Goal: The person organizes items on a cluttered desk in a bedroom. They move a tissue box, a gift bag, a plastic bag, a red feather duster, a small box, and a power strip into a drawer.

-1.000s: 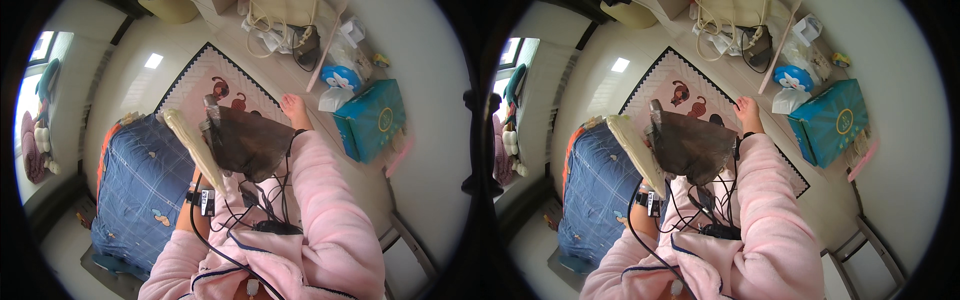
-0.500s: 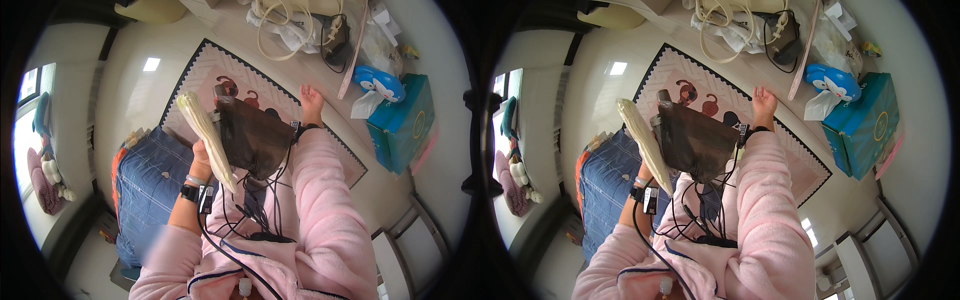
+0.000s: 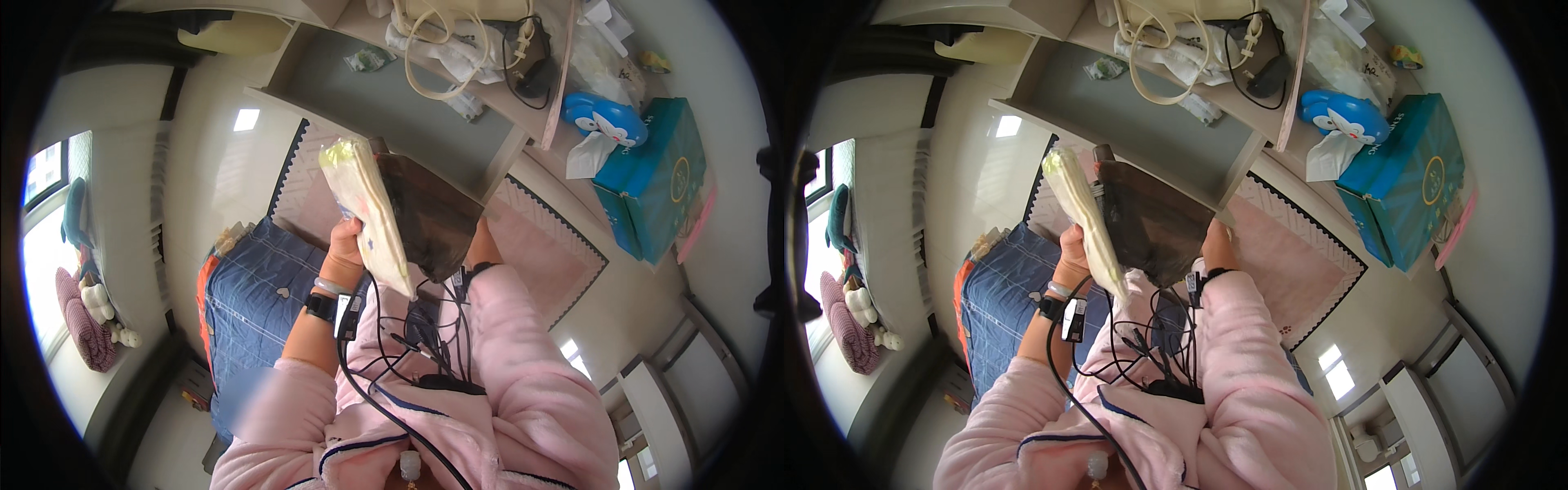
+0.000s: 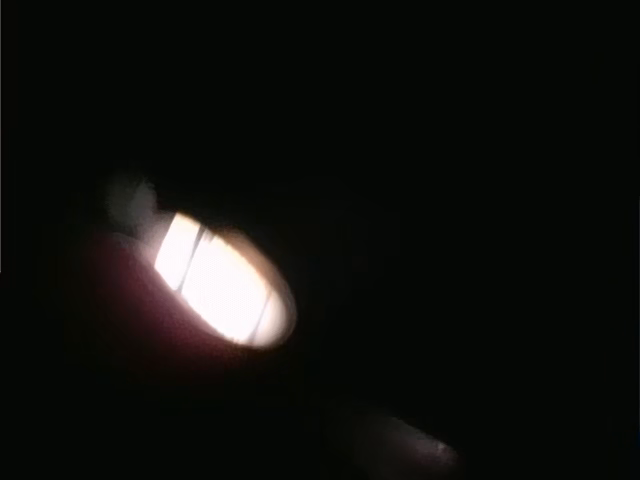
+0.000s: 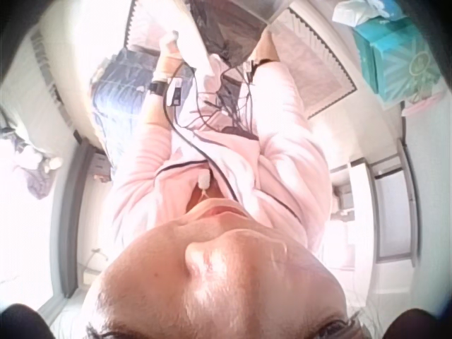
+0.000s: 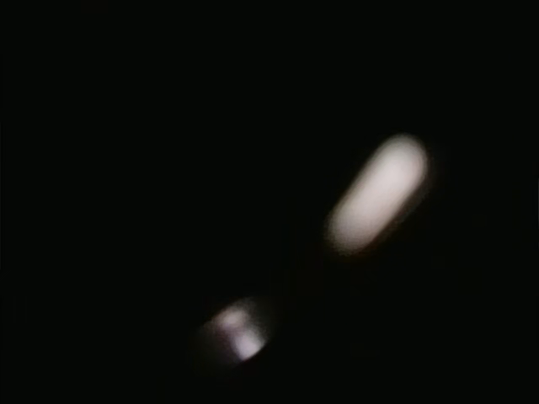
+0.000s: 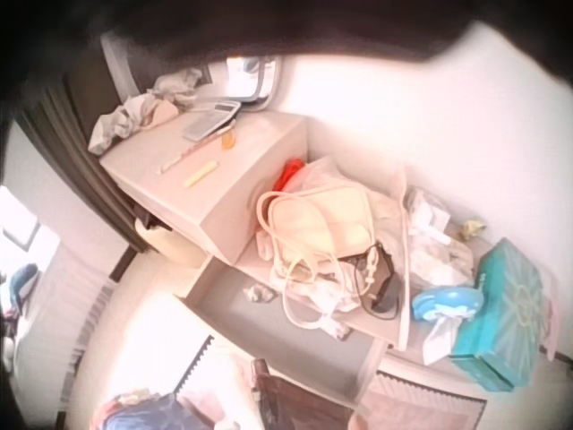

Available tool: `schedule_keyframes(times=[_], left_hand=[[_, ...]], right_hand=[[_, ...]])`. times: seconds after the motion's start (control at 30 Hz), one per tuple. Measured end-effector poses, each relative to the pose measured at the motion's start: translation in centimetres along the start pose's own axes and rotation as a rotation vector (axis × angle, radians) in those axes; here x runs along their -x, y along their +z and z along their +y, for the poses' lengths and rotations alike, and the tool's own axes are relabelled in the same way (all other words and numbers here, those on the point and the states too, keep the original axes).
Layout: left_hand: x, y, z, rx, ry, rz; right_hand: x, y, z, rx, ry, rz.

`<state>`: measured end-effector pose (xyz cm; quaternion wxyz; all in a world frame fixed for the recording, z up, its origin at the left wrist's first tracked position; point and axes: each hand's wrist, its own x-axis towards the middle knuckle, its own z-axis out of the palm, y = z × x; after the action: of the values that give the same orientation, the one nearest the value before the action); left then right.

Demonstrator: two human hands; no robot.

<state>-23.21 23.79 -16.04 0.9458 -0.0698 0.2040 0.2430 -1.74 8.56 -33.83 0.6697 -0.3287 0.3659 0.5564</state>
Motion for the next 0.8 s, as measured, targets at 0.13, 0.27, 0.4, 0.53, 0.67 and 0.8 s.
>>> schedule_keyframes(times=[0.13, 0.27, 0.4, 0.53, 0.67, 0.8], left_hand=[[-2.1, 1.6, -1.2, -0.080, 0.013, 0.092], [-6.5, 3.9, -3.4, -0.142, 0.005, 0.157], [-10.8, 6.1, -5.0, -0.186, 0.081, 0.283], [-13.0, 6.9, -6.9, -0.337, 0.209, 0.425], [-13.8, 6.4, -8.1, -0.488, 0.240, 0.475], [-14.7, 5.6, -8.6, -0.736, 0.183, 0.577]], right_hand=[[7.8, 2.9, -3.0, 0.318, 0.374, -0.115], [13.4, 8.2, -6.1, 0.494, 0.284, -0.323], [14.7, 15.4, -9.8, 0.358, 0.019, -0.237], [14.2, 19.9, -10.9, 0.858, -0.110, -0.229], [11.7, 21.0, -10.7, 1.216, -0.182, 0.007], [7.6, 20.8, -11.7, 1.263, -0.143, -0.084]])
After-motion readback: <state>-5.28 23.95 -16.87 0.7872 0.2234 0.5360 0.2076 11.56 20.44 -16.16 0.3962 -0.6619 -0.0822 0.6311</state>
